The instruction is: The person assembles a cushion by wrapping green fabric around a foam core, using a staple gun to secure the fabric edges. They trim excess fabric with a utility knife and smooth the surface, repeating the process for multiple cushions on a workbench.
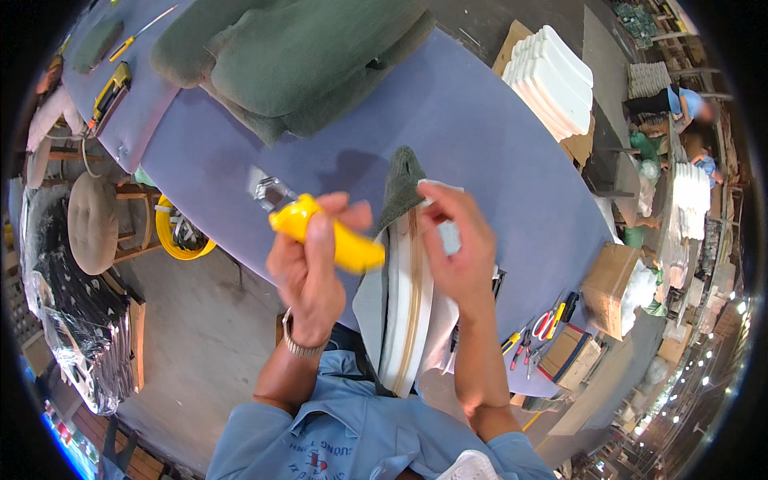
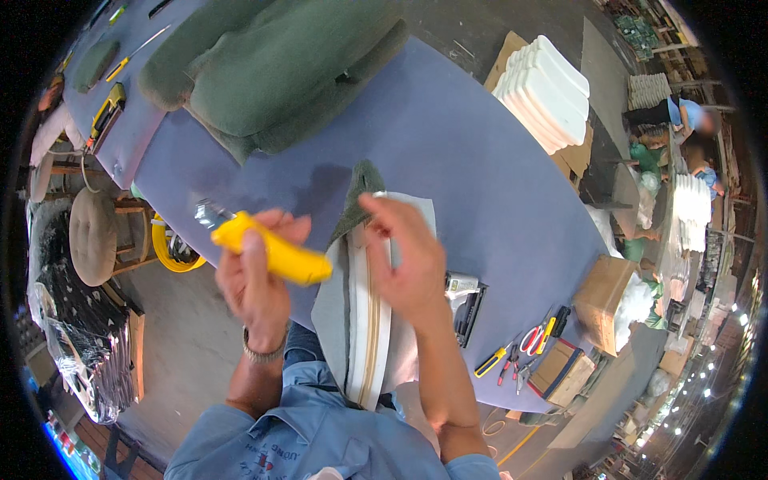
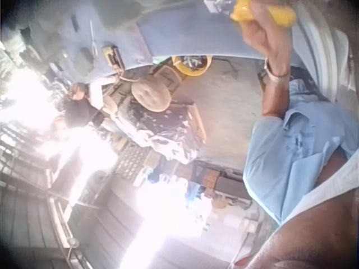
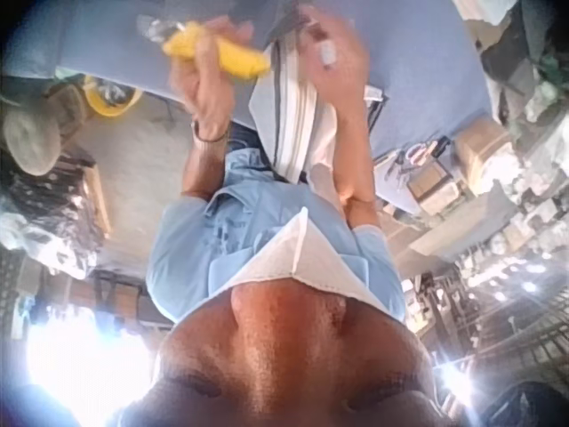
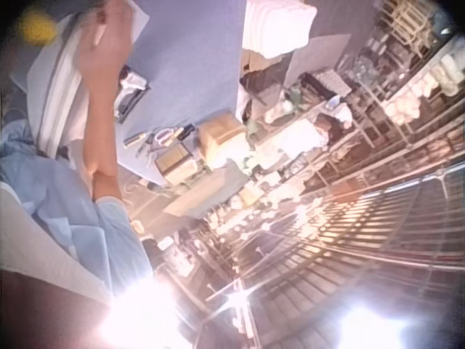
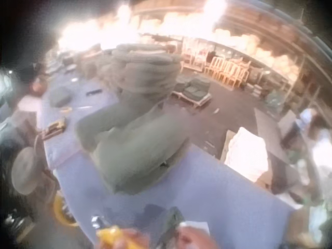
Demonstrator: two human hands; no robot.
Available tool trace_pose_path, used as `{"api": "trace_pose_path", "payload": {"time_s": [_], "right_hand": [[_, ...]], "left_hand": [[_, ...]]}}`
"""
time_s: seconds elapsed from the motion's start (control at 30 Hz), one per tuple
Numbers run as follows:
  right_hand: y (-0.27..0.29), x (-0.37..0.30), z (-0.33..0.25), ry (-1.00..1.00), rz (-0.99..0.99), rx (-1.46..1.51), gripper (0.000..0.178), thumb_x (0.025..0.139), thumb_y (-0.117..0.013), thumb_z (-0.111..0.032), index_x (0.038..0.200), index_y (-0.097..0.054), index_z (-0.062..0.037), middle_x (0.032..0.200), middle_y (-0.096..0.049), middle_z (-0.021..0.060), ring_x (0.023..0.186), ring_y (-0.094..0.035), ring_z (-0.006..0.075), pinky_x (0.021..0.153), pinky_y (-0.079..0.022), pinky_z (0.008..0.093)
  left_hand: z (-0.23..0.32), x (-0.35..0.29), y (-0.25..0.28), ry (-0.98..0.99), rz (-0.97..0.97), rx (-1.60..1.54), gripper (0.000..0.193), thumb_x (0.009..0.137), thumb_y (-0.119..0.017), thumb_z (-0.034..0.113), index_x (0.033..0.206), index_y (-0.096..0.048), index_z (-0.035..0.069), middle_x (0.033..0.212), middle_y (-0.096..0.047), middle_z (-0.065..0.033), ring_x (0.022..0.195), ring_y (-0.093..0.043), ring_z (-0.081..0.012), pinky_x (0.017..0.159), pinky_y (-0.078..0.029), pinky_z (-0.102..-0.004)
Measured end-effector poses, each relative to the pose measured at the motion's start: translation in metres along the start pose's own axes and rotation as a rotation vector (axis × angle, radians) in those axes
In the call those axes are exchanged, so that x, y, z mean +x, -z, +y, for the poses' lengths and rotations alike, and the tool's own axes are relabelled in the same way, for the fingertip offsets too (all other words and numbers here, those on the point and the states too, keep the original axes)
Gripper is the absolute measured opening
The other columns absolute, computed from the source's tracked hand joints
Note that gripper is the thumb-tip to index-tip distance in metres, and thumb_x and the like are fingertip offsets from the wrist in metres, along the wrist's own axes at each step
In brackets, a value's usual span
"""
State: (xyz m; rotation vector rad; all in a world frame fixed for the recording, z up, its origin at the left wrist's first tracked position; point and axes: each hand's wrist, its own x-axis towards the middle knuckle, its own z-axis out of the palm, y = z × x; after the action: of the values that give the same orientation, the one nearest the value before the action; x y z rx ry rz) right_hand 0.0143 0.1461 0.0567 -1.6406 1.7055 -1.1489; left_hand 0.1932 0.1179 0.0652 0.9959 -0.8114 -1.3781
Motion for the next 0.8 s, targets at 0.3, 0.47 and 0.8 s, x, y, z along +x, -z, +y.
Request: {"api": "trace_pose_path", "payload": {"time_s": [0.3,0.47,0.8], "right_hand": [[-0.012,0.033,0.020,-0.078,-0.112,-0.252,0.047,0.081,-0.072,-0.001,0.127,-0.066,-0.0108,0.130,-0.062,0.0121,0.117,-0.060,0.0362,0.097,-0.051,0.0443],[-0.023,0.036,0.035,0.065,-0.010,-0.351,0.027,0.086,-0.074,0.001,0.112,-0.072,-0.0082,0.122,-0.068,0.0091,0.091,-0.068,0.0236,0.076,-0.056,0.0318],[-0.030,0.034,0.042,-0.063,0.112,-0.145,0.012,0.093,-0.073,-0.008,0.096,-0.064,-0.0021,0.108,-0.070,0.0147,0.082,-0.069,0.0256,0.068,-0.057,0.0342]], "left_hand": [[-0.031,-0.007,0.004,0.287,-0.512,0.282,0.030,0.109,-0.056,0.023,0.112,-0.070,-0.004,0.105,-0.077,-0.0105,0.097,-0.071,-0.0140,0.085,-0.054,-0.0293],[-0.037,0.017,0.013,0.267,-0.315,0.210,0.041,0.112,-0.050,0.031,0.110,-0.070,-0.005,0.136,-0.065,-0.0124,0.118,-0.061,-0.0154,0.093,-0.050,-0.0291],[-0.044,0.033,0.001,-0.066,-0.319,0.795,0.034,0.105,-0.064,0.031,0.111,-0.070,-0.002,0.095,-0.069,-0.0139,0.076,-0.062,-0.0223,0.070,-0.050,-0.0307]]}}
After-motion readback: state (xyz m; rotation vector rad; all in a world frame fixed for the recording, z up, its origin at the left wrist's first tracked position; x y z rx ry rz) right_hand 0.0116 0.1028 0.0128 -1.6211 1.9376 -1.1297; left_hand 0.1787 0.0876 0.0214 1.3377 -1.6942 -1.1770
